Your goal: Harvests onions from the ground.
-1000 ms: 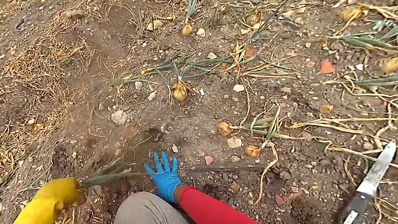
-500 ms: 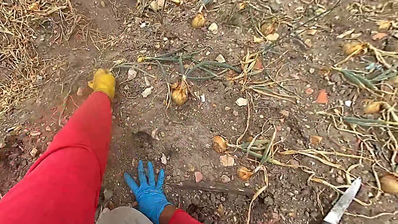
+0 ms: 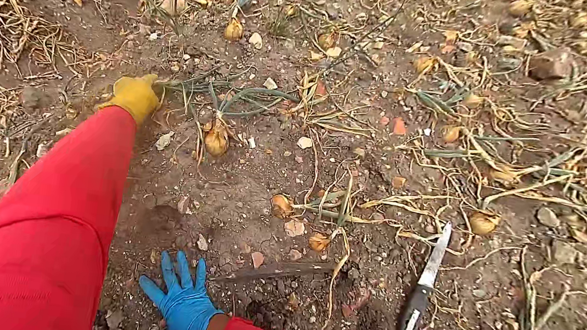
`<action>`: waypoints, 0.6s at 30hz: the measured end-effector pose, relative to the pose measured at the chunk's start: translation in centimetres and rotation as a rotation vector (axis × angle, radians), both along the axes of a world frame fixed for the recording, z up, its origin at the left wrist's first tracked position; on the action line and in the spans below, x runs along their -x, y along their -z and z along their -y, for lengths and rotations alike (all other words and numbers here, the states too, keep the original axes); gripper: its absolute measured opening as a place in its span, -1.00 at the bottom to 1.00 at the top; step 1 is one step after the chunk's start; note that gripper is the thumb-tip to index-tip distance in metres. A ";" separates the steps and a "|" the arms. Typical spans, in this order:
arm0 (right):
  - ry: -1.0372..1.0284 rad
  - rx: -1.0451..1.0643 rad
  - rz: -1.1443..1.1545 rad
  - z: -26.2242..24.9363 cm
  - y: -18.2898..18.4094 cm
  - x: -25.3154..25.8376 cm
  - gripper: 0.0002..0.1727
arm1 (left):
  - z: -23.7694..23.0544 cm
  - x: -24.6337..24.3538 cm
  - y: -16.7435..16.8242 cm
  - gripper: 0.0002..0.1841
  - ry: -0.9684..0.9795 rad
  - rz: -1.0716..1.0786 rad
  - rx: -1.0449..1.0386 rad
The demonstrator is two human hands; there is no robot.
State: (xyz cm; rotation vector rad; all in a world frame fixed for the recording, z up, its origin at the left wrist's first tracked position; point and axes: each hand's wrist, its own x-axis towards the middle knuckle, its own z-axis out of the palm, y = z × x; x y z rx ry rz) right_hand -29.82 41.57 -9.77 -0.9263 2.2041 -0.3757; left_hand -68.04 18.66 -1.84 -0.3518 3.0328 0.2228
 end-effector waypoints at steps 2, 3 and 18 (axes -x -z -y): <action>0.013 0.030 0.003 -0.4 0.3 -0.1 0.21 | -1.0 1.2 0.6 -0.51 0.044 0.066 0.037; 0.020 0.041 0.000 -0.5 0.4 -0.1 0.19 | -1.8 1.3 0.4 -0.50 0.060 0.083 0.045; 0.057 0.196 -0.105 -0.8 0.8 -0.4 0.30 | -19.8 -11.2 0.8 -0.44 0.082 -0.140 -0.419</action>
